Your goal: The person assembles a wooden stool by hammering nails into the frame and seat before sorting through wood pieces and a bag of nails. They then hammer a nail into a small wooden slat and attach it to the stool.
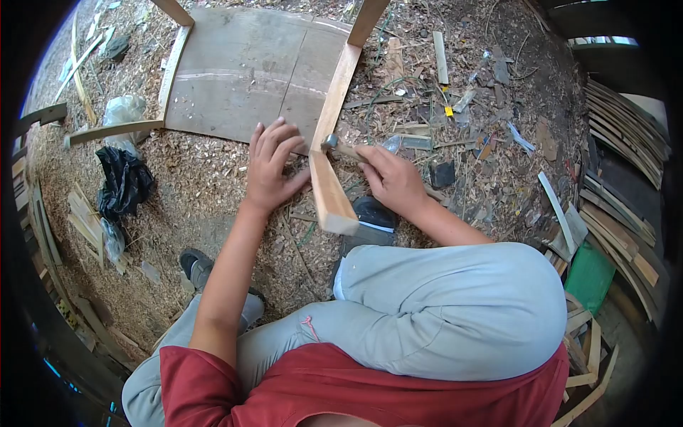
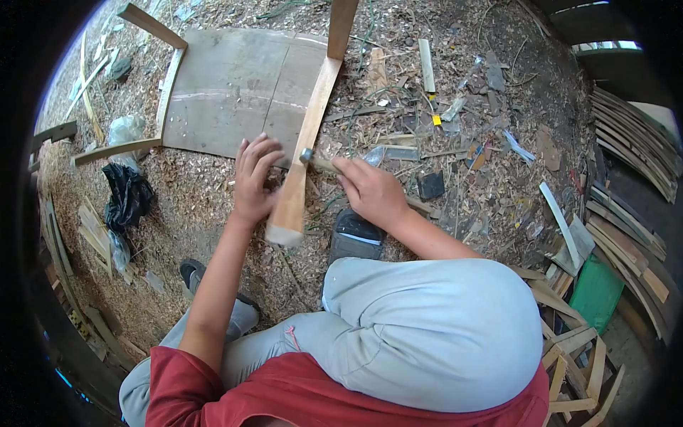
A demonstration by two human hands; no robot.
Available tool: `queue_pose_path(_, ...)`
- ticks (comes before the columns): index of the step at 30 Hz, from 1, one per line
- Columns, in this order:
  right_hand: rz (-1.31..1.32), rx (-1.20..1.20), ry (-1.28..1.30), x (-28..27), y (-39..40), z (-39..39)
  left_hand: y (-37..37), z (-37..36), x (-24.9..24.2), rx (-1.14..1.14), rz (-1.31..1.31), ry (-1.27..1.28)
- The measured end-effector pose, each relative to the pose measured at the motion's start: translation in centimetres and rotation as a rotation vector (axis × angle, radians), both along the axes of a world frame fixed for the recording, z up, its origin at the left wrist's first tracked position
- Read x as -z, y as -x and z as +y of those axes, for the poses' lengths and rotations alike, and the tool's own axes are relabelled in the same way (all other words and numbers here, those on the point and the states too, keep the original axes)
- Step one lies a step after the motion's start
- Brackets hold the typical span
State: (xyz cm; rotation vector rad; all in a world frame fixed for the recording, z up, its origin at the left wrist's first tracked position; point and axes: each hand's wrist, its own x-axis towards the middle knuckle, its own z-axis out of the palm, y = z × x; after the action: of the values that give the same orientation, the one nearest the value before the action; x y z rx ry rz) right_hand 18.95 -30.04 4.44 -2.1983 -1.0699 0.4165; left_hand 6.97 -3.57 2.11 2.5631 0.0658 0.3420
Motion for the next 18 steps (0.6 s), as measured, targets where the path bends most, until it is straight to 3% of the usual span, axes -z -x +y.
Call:
queue_pose_path(2,0.064,0.131,-0.11,-0.1,0.1,0.1,0.4,-1.3,-0.4,-0.001,-0.117,0.044)
queue_pose_path(7,0.087,0.124,-0.125,-0.4,-1.3,0.0,-0.4,-5.6,-1.3,-0.096,-0.263,0.202)
queue_pose_path(10,0.094,0.048,-0.174,-0.9,-2.3,0.3,0.2,-5.2,-1.3,-0.178,-0.248,0.205)
queue_pose_path(15,0.096,-0.113,-0.245,-2.6,-3.2,3.0,3.8,-1.9,-3.2,-0.068,-0.233,0.086)
queue_pose_path(18,0.068,-0.279,-0.255,-2.6,-3.7,5.0,7.3,-1.0,-0.8,-0.123,-0.22,0.108)
